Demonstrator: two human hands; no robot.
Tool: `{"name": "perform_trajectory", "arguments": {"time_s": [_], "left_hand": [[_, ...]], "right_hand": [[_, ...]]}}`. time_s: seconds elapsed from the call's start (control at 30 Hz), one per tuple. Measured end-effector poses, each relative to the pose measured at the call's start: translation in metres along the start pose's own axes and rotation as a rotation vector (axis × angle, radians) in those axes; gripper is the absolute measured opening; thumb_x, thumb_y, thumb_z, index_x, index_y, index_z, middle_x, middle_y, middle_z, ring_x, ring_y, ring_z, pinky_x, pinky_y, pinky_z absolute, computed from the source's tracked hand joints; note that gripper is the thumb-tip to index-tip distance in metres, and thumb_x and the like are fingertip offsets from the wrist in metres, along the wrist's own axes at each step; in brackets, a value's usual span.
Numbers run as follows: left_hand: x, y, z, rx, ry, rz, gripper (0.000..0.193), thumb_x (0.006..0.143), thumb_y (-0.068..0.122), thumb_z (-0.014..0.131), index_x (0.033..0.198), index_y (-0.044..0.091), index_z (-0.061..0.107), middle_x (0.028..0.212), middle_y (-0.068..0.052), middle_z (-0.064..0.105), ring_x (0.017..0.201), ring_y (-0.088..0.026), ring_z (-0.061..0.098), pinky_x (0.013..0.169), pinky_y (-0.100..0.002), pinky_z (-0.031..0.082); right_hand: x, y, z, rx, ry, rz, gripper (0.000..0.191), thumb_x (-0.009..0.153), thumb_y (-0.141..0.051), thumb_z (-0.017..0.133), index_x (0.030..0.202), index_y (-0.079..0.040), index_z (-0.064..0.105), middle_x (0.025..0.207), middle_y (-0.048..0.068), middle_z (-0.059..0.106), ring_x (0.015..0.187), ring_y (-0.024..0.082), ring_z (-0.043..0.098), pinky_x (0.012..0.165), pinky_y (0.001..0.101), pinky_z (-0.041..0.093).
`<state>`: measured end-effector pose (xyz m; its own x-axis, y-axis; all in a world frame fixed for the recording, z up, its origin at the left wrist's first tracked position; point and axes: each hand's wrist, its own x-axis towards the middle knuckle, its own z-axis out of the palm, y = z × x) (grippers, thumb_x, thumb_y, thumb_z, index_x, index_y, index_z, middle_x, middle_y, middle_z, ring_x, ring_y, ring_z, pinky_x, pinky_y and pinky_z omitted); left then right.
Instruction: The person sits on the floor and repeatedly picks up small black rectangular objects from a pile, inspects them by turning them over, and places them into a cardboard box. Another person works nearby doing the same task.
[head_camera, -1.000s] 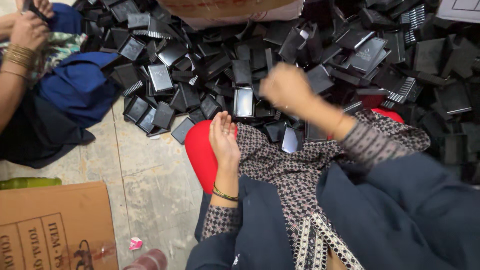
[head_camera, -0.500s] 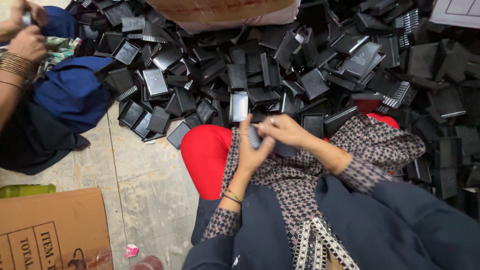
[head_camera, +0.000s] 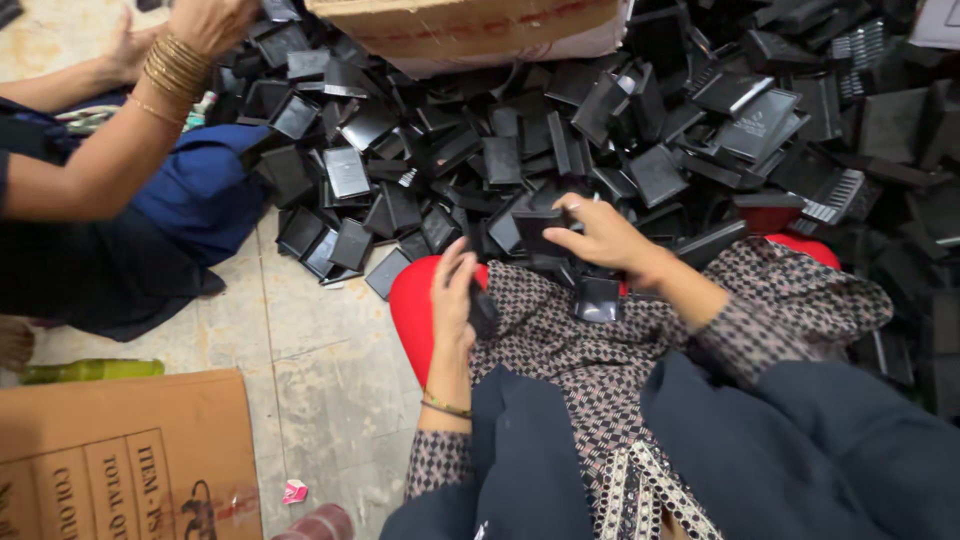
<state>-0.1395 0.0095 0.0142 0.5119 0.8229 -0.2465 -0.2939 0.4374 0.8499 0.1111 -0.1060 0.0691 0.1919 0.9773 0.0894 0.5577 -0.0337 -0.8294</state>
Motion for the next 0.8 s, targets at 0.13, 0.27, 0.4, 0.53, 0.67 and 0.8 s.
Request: {"name": "perform_trajectory", "arguments": {"time_s": [0.13, 0.27, 0.4, 0.53, 0.67, 0.8], "left_hand": [[0.003, -0.017, 0.066, -0.096, -0.367, -0.345, 0.029, 0.099, 0.025, 0.065, 0.119, 0.004, 0.071, 0.115, -0.004, 0.072, 0.101, -0.012, 0.069, 0.09, -0.027, 0.055], [0.008, -0.033, 0.112, -0.172, -0.309, -0.203, 0.032, 0.101, 0.02, 0.072, 0.121, -0.004, 0.067, 0.114, -0.01, 0.071, 0.097, -0.016, 0.068, 0.088, -0.031, 0.054], [0.004, -0.038, 0.119, 0.129, -0.219, 0.064, 0.044, 0.106, 0.03, 0.068, 0.128, -0.009, 0.07, 0.119, -0.012, 0.07, 0.102, -0.016, 0.064, 0.093, -0.031, 0.051], [0.003, -0.025, 0.104, -0.198, -0.138, -0.064, 0.071, 0.103, 0.059, 0.038, 0.14, 0.002, 0.057, 0.131, -0.009, 0.067, 0.117, -0.017, 0.065, 0.104, -0.031, 0.051], [0.001, -0.015, 0.1, -0.271, -0.102, -0.144, 0.085, 0.101, 0.069, 0.027, 0.142, 0.0, 0.054, 0.125, -0.015, 0.067, 0.111, -0.025, 0.065, 0.1, -0.039, 0.054], [-0.008, -0.02, 0.112, -0.303, -0.105, -0.119, 0.08, 0.103, 0.064, 0.034, 0.141, -0.004, 0.054, 0.121, -0.016, 0.069, 0.109, -0.023, 0.067, 0.097, -0.036, 0.054]], "right_hand": [[-0.035, -0.029, -0.019, 0.89, -0.105, 0.204, 0.051, 0.095, -0.029, 0.067, 0.138, -0.005, 0.053, 0.115, -0.001, 0.069, 0.101, 0.005, 0.065, 0.088, 0.0218, 0.054], [-0.056, -0.049, -0.013, 0.081, 0.414, 0.137, 0.072, 0.085, -0.025, 0.081, 0.144, -0.001, 0.049, 0.109, 0.012, 0.063, 0.092, 0.016, 0.061, 0.081, 0.0297, 0.052], [-0.074, -0.054, -0.001, -0.142, 0.448, 0.081, 0.074, 0.073, -0.021, 0.09, 0.134, 0.004, 0.056, 0.118, 0.016, 0.066, 0.104, 0.018, 0.063, 0.087, 0.0313, 0.052], [-0.084, -0.051, 0.013, 0.573, 0.358, 0.01, 0.064, 0.085, -0.008, 0.082, 0.141, 0.009, 0.055, 0.131, 0.013, 0.064, 0.118, 0.014, 0.061, 0.104, 0.0301, 0.05], [-0.085, -0.048, 0.03, 0.664, 0.273, 0.114, 0.064, 0.083, -0.008, 0.082, 0.14, 0.009, 0.056, 0.133, 0.014, 0.065, 0.12, 0.016, 0.063, 0.105, 0.0307, 0.051], [-0.088, -0.047, 0.038, 0.449, 0.315, 0.054, 0.063, 0.081, -0.01, 0.084, 0.136, 0.008, 0.06, 0.133, 0.015, 0.065, 0.12, 0.017, 0.064, 0.104, 0.0317, 0.052]]}}
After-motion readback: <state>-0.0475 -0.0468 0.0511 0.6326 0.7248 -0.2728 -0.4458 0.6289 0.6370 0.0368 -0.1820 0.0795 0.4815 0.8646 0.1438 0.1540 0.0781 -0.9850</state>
